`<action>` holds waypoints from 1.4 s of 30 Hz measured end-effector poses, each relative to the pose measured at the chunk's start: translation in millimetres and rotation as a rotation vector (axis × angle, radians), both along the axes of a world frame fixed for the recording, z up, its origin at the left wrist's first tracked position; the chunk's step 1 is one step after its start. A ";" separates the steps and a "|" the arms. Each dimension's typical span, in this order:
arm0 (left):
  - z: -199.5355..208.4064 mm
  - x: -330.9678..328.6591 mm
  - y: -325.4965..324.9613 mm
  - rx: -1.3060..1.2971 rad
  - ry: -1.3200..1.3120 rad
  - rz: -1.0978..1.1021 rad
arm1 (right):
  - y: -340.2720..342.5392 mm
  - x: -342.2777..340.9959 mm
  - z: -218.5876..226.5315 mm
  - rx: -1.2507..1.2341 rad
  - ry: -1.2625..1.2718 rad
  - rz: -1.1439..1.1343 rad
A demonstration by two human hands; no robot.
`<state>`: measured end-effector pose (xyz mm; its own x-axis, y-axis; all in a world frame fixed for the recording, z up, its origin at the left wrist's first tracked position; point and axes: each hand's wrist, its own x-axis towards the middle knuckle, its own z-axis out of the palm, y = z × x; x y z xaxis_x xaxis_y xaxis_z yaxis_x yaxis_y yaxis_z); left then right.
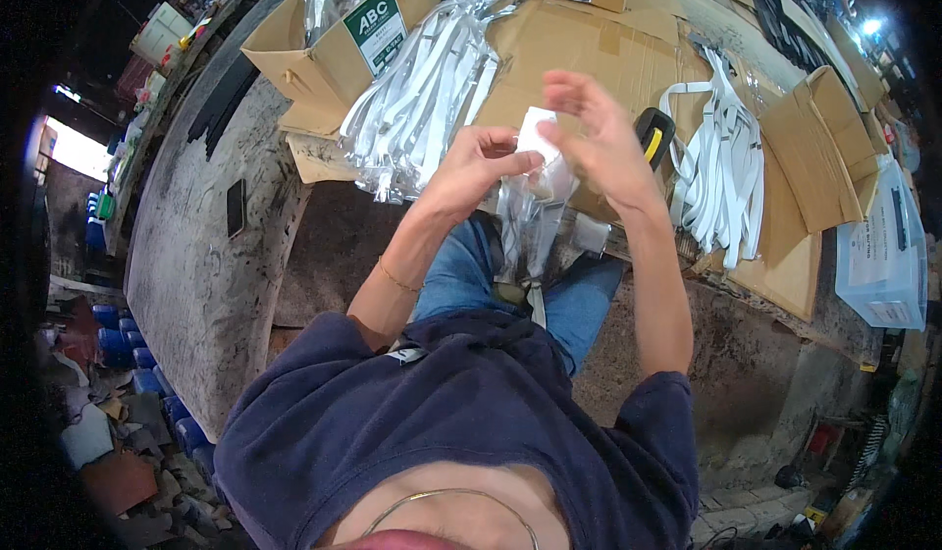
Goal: Applying tape and attaching hardware to white leather straps on a workshop table.
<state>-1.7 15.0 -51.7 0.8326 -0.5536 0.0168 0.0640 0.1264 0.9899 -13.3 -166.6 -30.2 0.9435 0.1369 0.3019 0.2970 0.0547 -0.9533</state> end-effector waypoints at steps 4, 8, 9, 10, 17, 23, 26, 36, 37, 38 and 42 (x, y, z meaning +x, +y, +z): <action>10.1 -3.3 -0.6 -0.006 -0.009 0.096 | -11.9 -13.6 -5.4 0.041 0.002 -0.350; 17.8 -7.4 -3.1 0.020 -0.079 0.134 | 6.3 -25.3 -9.4 0.011 0.043 -0.154; 18.5 -6.2 -2.0 0.020 -0.084 0.131 | 7.1 -24.2 -8.3 0.032 0.033 -0.142; 18.7 -4.7 0.8 -0.008 -0.096 0.103 | 7.4 -23.2 -7.1 0.052 0.022 -0.129; 31.3 3.0 8.0 0.008 -0.142 0.156 | 11.5 -21.1 0.9 0.009 0.038 -0.091; 28.3 17.1 12.0 0.025 -0.173 0.074 | 8.4 -18.5 5.5 -0.075 0.052 -0.080; 29.5 13.7 9.1 0.037 -0.178 0.165 | 31.9 -29.4 14.9 -0.471 -0.387 -0.706; 23.7 -6.6 -3.2 -0.061 -0.095 0.278 | 41.3 -40.0 5.7 -0.433 -0.331 -0.631; 24.7 -8.2 -3.3 -0.058 -0.103 0.273 | 41.0 -40.6 6.1 -0.378 -0.265 -0.591; 23.5 -7.7 -4.5 -0.058 -0.100 0.271 | 39.6 -39.4 3.0 -0.380 -0.263 -0.591; 15.0 -5.2 -6.6 -0.022 -0.128 0.401 | 37.9 -34.2 -6.3 -0.169 -0.109 -0.444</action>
<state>-7.0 8.4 -36.7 0.9724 -0.1850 0.1421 -0.1175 0.1375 0.9835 -47.5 -128.7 -36.5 0.8861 -0.2161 0.4100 0.3548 -0.2529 -0.9001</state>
